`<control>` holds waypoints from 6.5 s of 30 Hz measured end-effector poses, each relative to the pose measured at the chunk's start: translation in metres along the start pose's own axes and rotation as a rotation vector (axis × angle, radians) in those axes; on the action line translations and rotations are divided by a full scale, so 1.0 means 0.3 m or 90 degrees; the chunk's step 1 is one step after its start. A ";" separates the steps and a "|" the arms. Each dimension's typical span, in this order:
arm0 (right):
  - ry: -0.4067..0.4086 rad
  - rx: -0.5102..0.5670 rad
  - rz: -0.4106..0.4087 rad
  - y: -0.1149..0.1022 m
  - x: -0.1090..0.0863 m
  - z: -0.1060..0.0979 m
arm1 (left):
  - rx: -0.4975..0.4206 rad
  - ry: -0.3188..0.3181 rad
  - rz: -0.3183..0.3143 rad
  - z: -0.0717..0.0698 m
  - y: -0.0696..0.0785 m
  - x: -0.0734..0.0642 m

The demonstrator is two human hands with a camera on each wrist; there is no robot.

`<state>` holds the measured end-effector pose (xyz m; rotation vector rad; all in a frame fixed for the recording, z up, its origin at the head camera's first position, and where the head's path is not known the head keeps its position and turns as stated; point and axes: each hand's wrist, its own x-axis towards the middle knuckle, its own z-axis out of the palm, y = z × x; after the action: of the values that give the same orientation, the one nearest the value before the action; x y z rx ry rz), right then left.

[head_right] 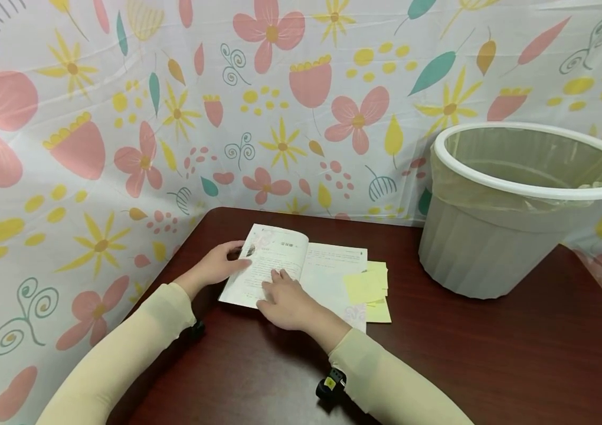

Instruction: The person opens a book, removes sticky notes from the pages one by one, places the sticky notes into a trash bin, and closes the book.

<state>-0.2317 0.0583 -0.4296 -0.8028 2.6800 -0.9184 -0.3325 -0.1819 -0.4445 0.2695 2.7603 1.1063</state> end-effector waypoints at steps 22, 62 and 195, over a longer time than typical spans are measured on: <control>-0.135 0.030 -0.113 0.058 0.002 -0.038 | 0.222 -0.145 -0.008 0.026 0.064 0.010; 0.027 0.027 0.036 0.426 -0.238 -0.347 | 0.108 -0.294 -0.017 0.017 0.376 0.210; 0.085 0.073 0.019 0.419 -0.280 -0.396 | 0.342 -0.384 0.114 0.382 0.583 0.234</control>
<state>-0.2569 0.2479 -0.4126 -0.6990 2.7127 -1.1436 -0.3577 0.0346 -0.4104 0.7783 2.4319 0.2090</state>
